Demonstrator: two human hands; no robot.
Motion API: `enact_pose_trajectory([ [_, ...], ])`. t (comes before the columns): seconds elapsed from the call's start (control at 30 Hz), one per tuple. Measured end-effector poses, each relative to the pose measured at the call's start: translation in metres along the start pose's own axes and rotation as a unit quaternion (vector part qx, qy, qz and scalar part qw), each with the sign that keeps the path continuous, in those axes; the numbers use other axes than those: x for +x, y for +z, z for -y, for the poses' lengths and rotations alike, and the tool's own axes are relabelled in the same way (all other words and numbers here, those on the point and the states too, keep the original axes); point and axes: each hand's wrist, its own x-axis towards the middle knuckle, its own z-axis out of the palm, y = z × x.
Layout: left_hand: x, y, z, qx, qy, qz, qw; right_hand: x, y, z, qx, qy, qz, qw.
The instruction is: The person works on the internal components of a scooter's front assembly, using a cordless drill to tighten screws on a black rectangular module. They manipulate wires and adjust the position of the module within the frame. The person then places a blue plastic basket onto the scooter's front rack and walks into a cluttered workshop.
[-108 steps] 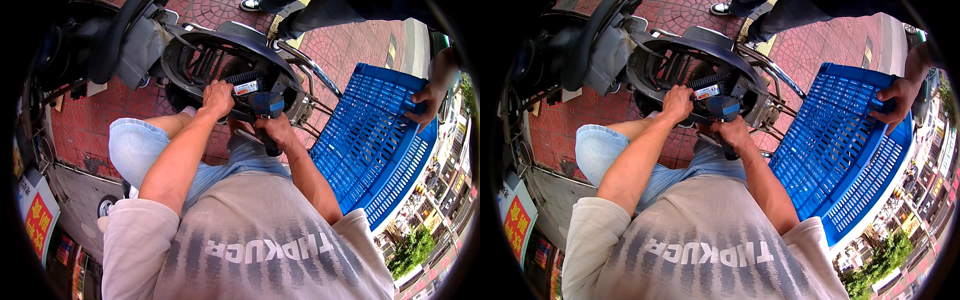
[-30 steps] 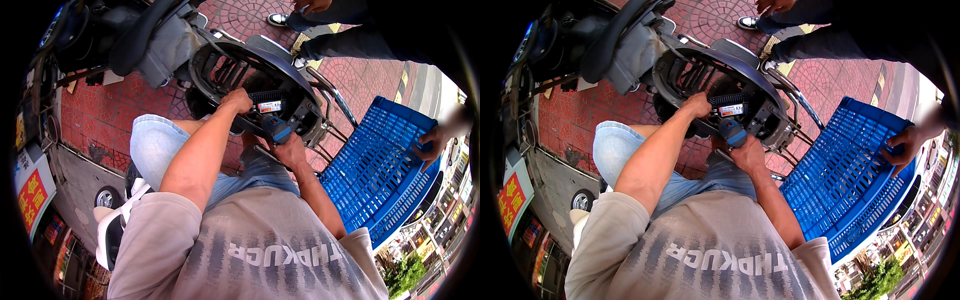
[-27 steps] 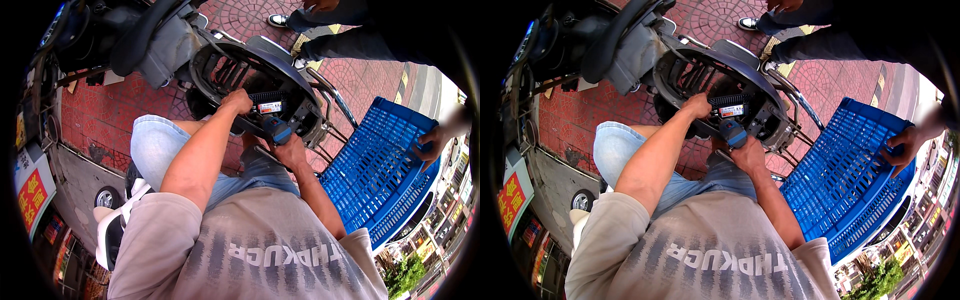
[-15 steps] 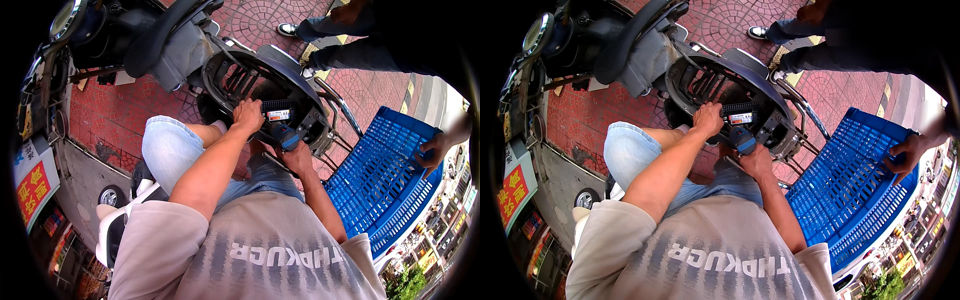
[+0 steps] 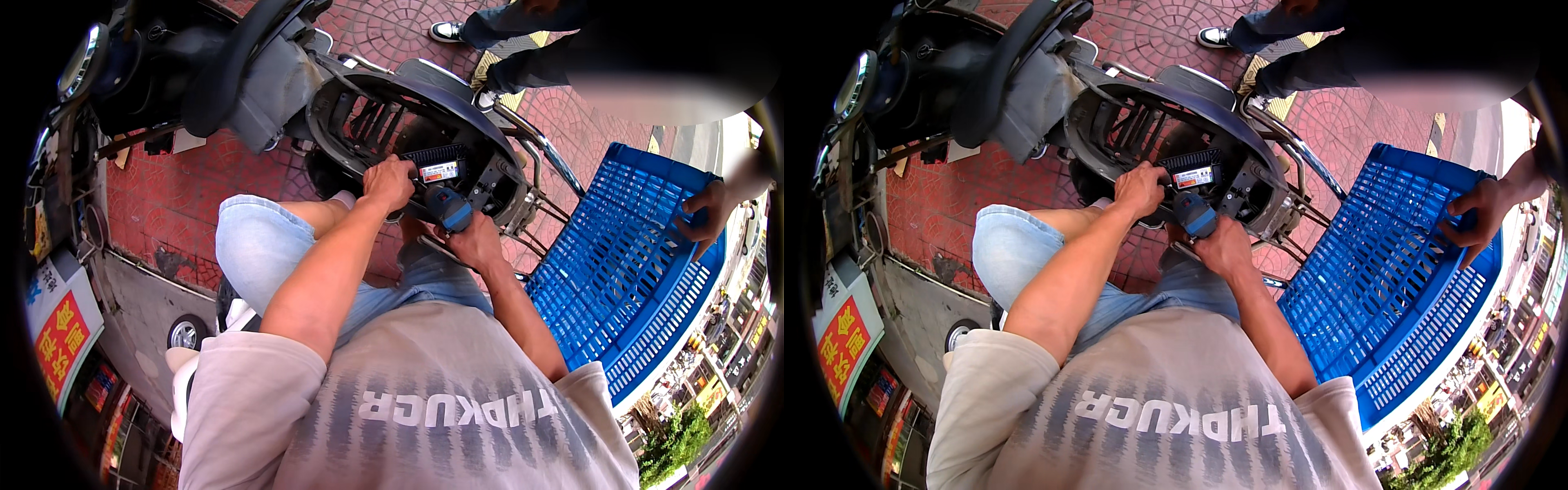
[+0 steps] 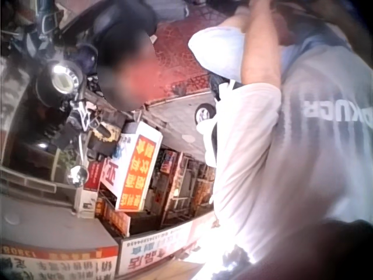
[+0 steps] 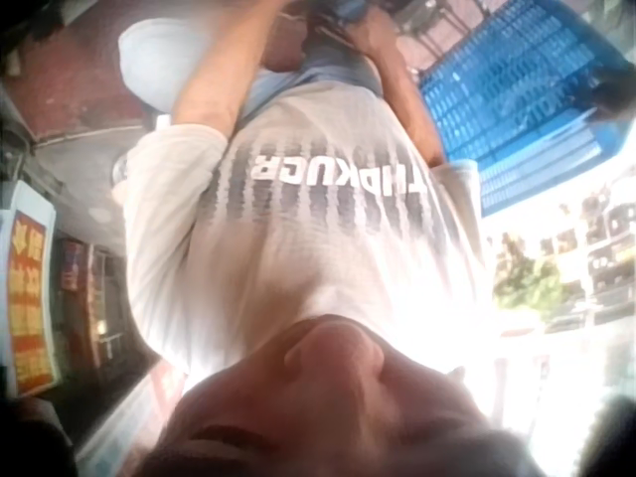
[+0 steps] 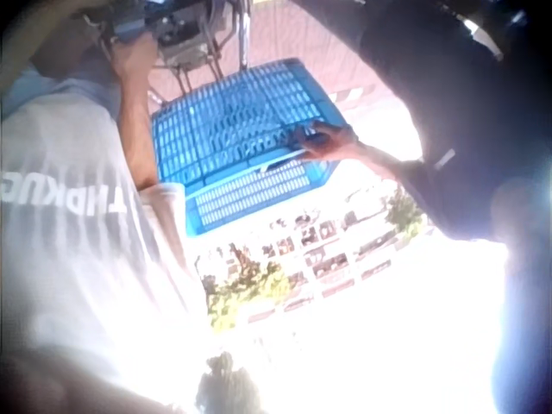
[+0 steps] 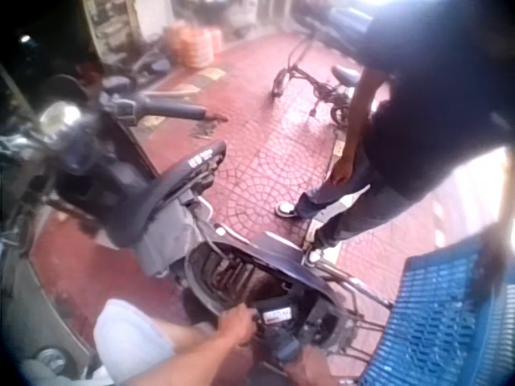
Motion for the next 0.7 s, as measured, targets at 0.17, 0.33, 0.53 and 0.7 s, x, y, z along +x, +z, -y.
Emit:
enact_pose_trajectory([
  [0.17, -0.002, 0.001, 0.004, 0.003, 0.025, 0.004, 1.000, -0.009, -0.014, 0.022, -0.002, -0.009, -0.001, 1.000],
  [0.33, -0.002, 0.001, 0.004, 0.001, 0.022, 0.010, 1.000, -0.013, -0.020, 0.032, -0.026, 0.011, 0.011, 1.000],
  [0.53, 0.009, -0.006, 0.003, -0.012, -0.050, 0.015, 0.999, -0.007, -0.013, 0.024, 0.004, 0.014, 0.008, 1.000],
  [0.7, 0.044, -0.040, 0.014, 0.010, -0.115, 0.001, 0.993, -0.003, -0.007, 0.010, 0.022, 0.011, 0.011, 1.000],
])
